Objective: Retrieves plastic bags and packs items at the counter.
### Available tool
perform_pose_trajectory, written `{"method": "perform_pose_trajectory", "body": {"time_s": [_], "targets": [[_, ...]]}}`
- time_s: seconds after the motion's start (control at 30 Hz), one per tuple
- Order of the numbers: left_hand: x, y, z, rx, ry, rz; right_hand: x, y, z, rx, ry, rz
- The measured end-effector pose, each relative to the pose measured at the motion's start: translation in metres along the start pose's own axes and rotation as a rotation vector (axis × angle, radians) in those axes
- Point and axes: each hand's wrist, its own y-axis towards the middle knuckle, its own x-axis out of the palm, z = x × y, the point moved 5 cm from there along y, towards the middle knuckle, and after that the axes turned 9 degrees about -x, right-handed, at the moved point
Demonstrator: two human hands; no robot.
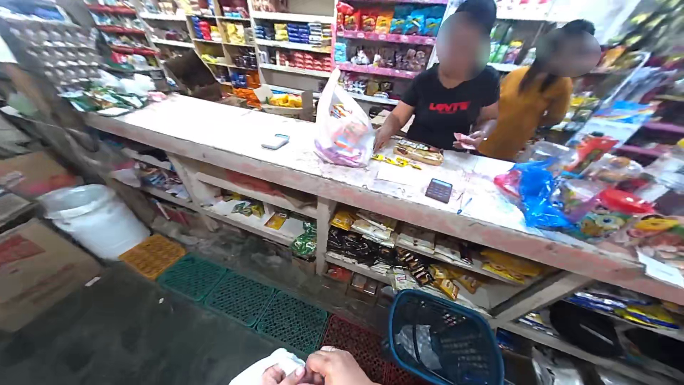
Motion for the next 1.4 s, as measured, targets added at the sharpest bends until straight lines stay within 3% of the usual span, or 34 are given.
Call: {"method": "perform_pose_trajectory", "body": {"time_s": [0.1, 0.37, 0.47, 0.63, 0.9, 1.23, 1.4], "targets": [[0.027, 0.039, 0.030, -0.006, -0.029, -0.094, -0.034, 0.012, 0.017, 0.156, 0.040, 0.085], [0.096, 0.157, 0.085, -0.157, -0.033, -0.223, -0.112, 0.046, 0.101, 0.143, 0.197, 0.400], [0.125, 0.198, 0.107, -0.185, -0.029, -0.208, -0.152, 0.064, 0.136, 0.101, 0.338, 0.418], [0.177, 0.235, 0.163, -0.257, -0.013, -0.256, -0.231, 0.086, 0.158, 0.117, 0.671, 0.446], [0.208, 0.283, 0.235, -0.113, 0.120, -0.303, -0.310, 0.127, 0.173, 0.020, 0.887, 0.469], [0.235, 0.374, 0.330, -0.097, -0.014, -0.759, -0.388, 0.199, 0.190, -0.022, 0.922, 0.787], [0.248, 0.413, 0.382, 0.203, 0.279, -0.926, -0.413, 0.246, 0.187, 0.081, 0.268, 0.827]]}}
